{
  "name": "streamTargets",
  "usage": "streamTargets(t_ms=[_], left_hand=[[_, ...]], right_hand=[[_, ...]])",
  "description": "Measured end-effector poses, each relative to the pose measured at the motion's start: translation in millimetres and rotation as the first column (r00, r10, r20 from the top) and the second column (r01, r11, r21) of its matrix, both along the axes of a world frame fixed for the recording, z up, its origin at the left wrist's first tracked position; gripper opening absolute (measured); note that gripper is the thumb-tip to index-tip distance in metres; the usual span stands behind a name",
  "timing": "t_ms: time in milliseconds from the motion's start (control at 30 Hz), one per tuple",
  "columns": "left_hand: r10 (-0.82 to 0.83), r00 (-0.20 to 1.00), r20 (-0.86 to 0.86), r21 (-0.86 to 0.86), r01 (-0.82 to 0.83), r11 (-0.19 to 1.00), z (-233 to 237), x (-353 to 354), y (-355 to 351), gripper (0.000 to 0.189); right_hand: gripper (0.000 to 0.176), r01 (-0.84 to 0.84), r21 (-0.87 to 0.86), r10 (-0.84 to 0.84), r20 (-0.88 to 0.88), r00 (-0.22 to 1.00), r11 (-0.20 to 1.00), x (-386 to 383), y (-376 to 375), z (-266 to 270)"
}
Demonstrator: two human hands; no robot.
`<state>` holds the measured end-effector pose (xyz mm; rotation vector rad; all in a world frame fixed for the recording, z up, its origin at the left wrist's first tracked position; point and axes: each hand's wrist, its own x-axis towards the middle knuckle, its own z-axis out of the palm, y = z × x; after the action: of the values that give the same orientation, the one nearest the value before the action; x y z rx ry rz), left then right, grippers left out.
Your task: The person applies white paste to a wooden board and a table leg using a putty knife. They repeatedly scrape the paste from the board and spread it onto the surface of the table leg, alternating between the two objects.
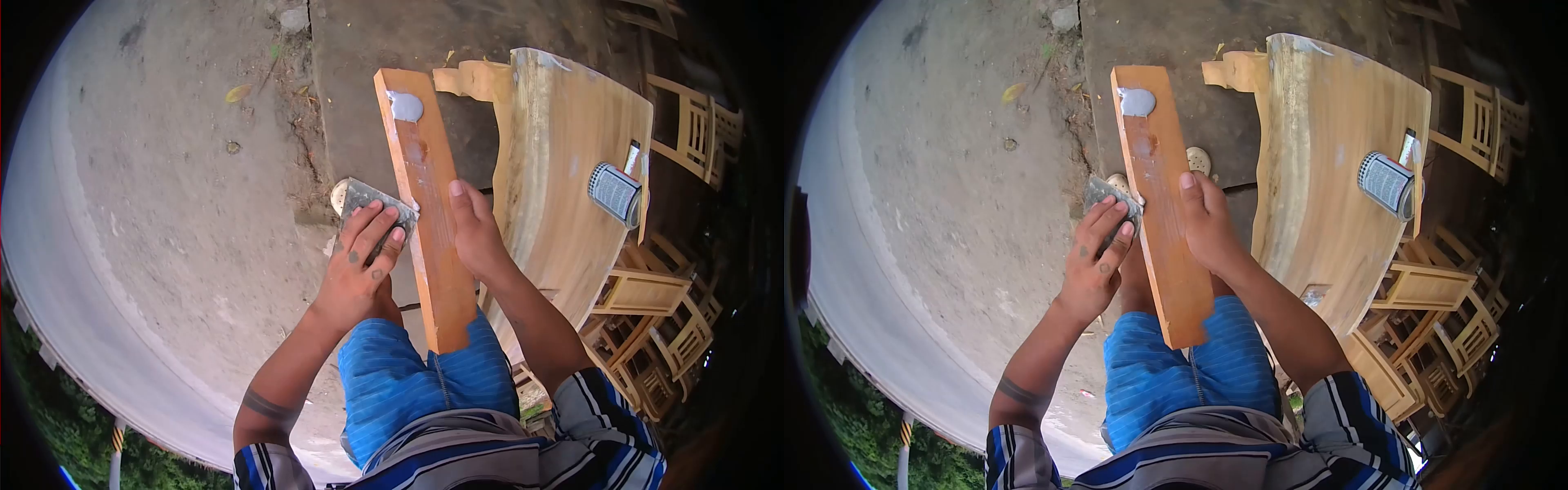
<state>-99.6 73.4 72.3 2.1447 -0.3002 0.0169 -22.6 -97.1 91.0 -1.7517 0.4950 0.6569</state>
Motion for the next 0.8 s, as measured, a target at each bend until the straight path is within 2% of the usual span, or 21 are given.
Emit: streamTargets(t_ms=[67, 100, 133, 167, 233, 267, 367, 400, 500, 533, 567, 600, 633, 667, 700, 733, 800], left_hand=[[-0.053, 0.962, -0.268, 0.038, 0.065, 0.997, -10, -23, 19, 0.059], [-0.074, 0.920, -0.386, 0.051, 0.101, 0.994, -14, -28, 24, 0.059], [0.030, 0.928, -0.372, 0.002, -0.031, 1.000, 2, -19, 23, 0.059], [0.033, 0.956, -0.292, -0.044, -0.048, 0.998, 20, -8, 22, 0.058], [0.063, 0.989, -0.131, -0.128, -0.080, 0.988, 52, 12, 18, 0.056], [0.008, 0.999, -0.033, -0.103, -0.011, 0.995, 60, 16, 13, 0.050], [-0.075, 0.996, 0.051, 0.019, 0.074, 0.997, 57, 11, 3, 0.045], [-0.036, 0.992, 0.117, 0.062, 0.029, 0.998, 49, 7, -1, 0.042], [-0.003, 0.997, 0.072, 0.011, 0.002, 1.000, 36, -1, 4, 0.040], [0.025, 1.000, 0.003, 0.072, -0.026, 0.997, 32, 1, 11, 0.047], [0.072, 0.977, -0.201, 0.023, -0.068, 0.997, 27, -2, 20, 0.048], [0.106, 0.913, -0.394, -0.016, -0.122, 0.992, 21, -4, 31, 0.049], [0.123, 0.813, -0.570, -0.046, -0.181, 0.982, 17, -5, 41, 0.050], [0.155, 0.701, -0.696, -0.209, -0.404, 0.890, 16, -2, 50, 0.053], [0.130, 0.569, -0.812, -0.314, -0.614, 0.724, 21, 4, 57, 0.056], [0.058, 0.462, -0.885, -0.368, -0.771, 0.520, 32, 19, 64, 0.042], [-0.039, 0.512, -0.858, -0.485, -0.784, 0.388, 37, 39, 73, 0.033]], right_hand=[[0.043, 0.064, 0.012, -0.062, -0.087, 0.994, 0.998, 1, -4, 6], [0.044, -0.040, -0.005, 0.040, -0.026, 0.999, 0.999, 5, -10, 0], [0.044, -0.133, -0.033, 0.134, 0.027, 0.991, 0.991, 5, -20, -7], [0.045, -0.216, -0.069, 0.221, 0.067, 0.973, 0.974, 1, -25, -9], [0.045, -0.114, 0.024, 0.113, 0.017, 0.993, 0.993, -3, -14, -5], [0.045, -0.067, 0.073, 0.067, 0.007, 0.998, 0.995, 2, -7, -5], [0.044, 0.015, 0.199, 0.000, -0.075, 0.997, 0.980, 3, -1, -3], [0.044, 0.071, 0.225, -0.057, -0.069, 0.996, 0.972, 1, 3, -3], [0.044, -0.011, 0.188, 0.015, -0.019, 1.000, 0.982, 2, 0, -2], [0.043, 0.014, 0.182, -0.007, -0.036, 0.999, 0.983, 4, -1, 1], [0.042, 0.038, 0.176, -0.028, -0.055, 0.998, 0.984, 7, -3, 5], [0.042, 0.060, 0.172, -0.048, -0.069, 0.996, 0.983, 12, -4, 8], [0.041, -0.021, 0.156, 0.018, 0.021, 1.000, 0.988, 17, -4, 7], [0.040, -0.092, 0.130, 0.078, 0.111, 0.991, 0.987, 22, -5, 7], [0.039, -0.155, 0.095, 0.135, 0.192, 0.972, 0.983, 22, -7, 9], [0.039, -0.194, 0.061, 0.180, 0.178, 0.967, 0.979, 19, -10, 9], [0.038, -0.284, 0.010, 0.279, 0.169, 0.945, 0.959, 18, -15, 4]])
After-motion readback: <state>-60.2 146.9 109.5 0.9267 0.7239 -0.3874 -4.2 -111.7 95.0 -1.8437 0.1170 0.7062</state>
